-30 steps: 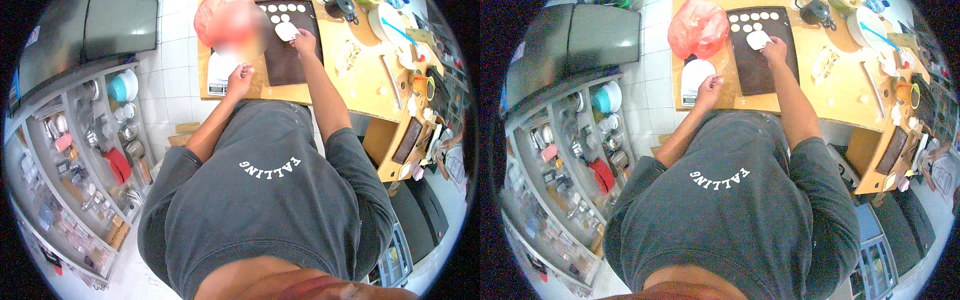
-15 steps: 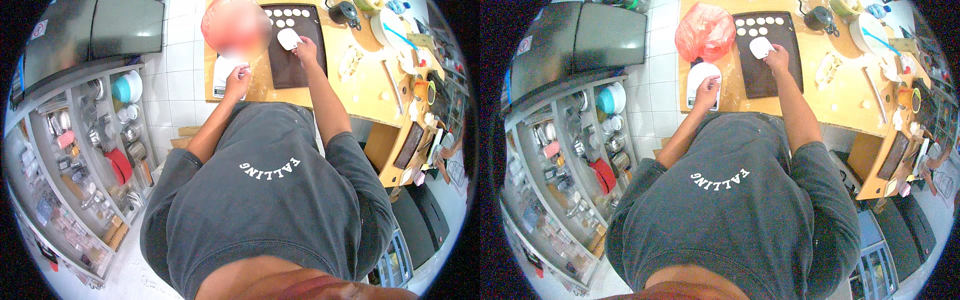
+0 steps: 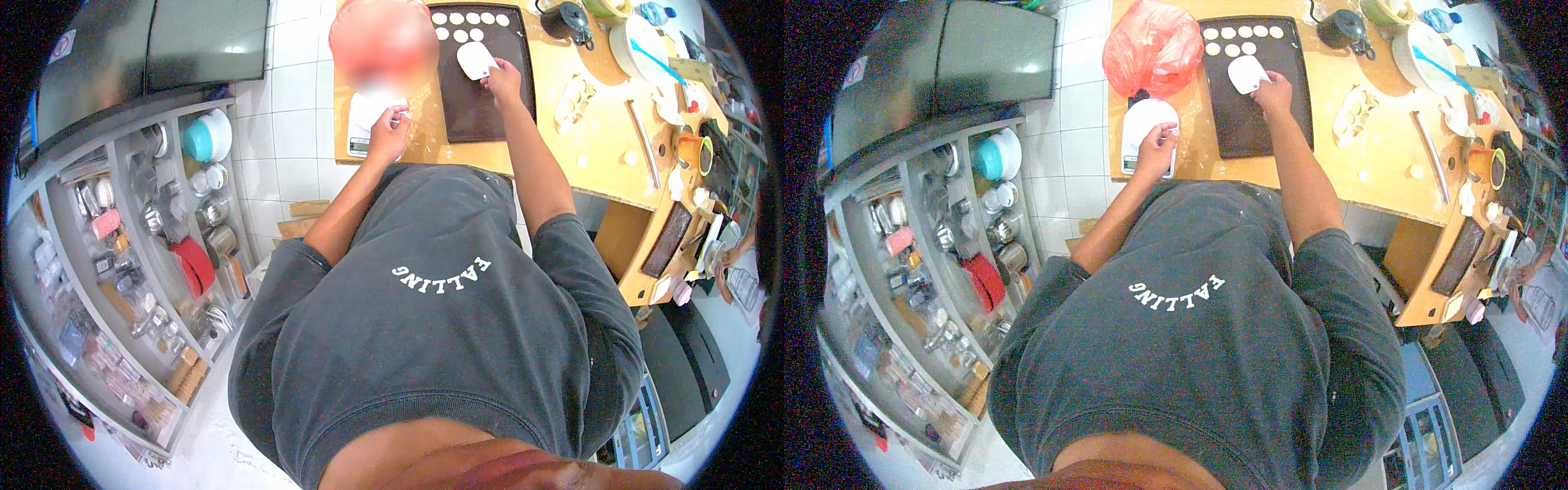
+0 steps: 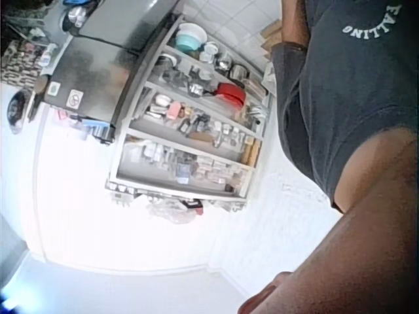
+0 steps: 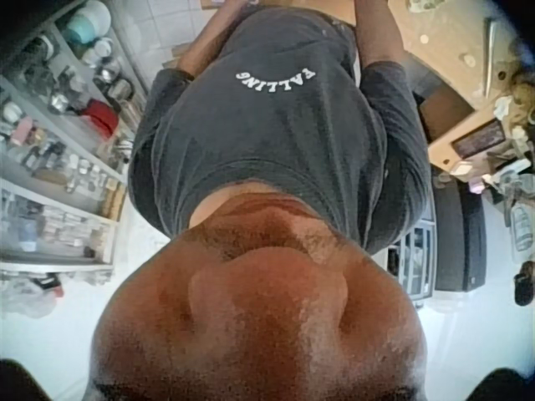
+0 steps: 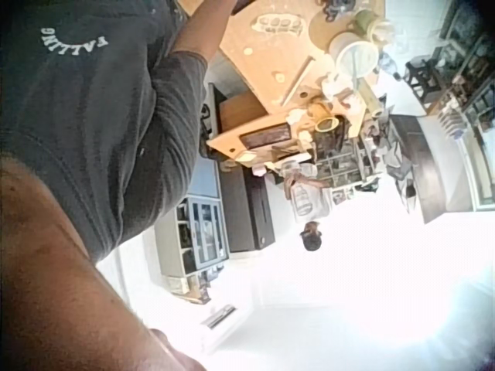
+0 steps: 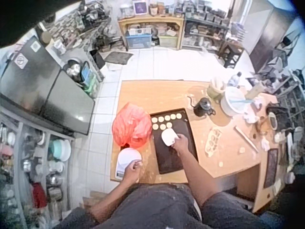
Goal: The person places small pieces of dough onto a baking sheet, then rolls another piece of dough between their hands before placing it on the sheet.
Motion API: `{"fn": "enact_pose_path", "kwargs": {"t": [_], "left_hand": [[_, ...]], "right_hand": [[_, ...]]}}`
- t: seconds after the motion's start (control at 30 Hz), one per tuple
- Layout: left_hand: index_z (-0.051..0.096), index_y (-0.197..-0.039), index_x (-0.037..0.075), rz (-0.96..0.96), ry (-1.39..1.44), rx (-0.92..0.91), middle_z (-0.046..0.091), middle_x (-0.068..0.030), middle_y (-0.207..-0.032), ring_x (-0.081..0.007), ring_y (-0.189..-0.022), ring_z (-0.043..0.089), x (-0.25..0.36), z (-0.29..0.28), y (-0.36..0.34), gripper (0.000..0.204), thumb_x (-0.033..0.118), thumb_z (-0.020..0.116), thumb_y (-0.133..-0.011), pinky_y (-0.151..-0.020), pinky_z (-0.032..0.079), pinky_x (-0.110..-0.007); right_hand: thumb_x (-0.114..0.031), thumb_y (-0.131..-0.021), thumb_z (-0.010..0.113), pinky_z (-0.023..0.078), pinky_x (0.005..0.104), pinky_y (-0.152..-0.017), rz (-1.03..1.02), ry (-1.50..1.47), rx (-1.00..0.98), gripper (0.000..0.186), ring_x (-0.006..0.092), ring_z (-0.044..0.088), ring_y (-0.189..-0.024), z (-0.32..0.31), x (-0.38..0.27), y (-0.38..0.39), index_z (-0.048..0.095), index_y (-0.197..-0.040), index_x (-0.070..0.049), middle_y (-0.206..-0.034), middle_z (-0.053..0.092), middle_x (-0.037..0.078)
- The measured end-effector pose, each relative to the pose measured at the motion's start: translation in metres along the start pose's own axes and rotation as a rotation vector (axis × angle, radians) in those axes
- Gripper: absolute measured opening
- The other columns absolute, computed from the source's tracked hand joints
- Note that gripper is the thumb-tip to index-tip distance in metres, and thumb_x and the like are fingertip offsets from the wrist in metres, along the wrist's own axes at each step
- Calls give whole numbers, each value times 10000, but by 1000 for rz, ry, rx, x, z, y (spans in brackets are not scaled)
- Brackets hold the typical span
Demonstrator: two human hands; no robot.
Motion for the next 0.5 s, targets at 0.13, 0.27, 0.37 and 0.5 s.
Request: {"fn": "enact_pose_path", "kwargs": {"t": [0.13,0.27,0.37,0.5], "left_hand": [[630,-1186,36,15,-6,12,664,-101,-946,-159,-794,614,-5,1,-4,311,209,612,-929,-728,510,-310],[632,-1183,36,28,-36,34,665,-104,-948,-167,-788,615,8,5,1,309,208,612,-927,-732,513,-313],[637,-1174,36,-33,-52,7,672,-109,-938,-174,-779,622,10,12,0,307,213,614,-924,-732,517,-320],[642,-1163,42,63,-158,15,682,-114,-919,-188,-776,643,32,28,-13,312,221,635,-907,-735,523,-331]], "right_hand": [[-45,-941,523,463,242,-509,-44,51,-22,330,129,629,-615,-7,-5,15,547,-1258,46,-908,677,112],[-51,-955,523,471,240,-514,-44,22,-1,323,134,632,-615,-29,-11,24,532,-1262,48,-917,680,113],[-53,-963,520,484,247,-524,-73,11,46,321,137,634,-615,-54,-7,12,513,-1268,46,-911,677,113],[-87,-932,562,521,308,-547,-219,177,131,314,181,681,-618,-80,-12,-18,556,-1218,43,-852,692,140]]}}
Point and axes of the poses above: each hand's wrist, its own y-axis away from the middle knuckle, its own z-axis out of the palm, x = y × z, the point moved 2 cm from there along -y, towards the middle knuckle
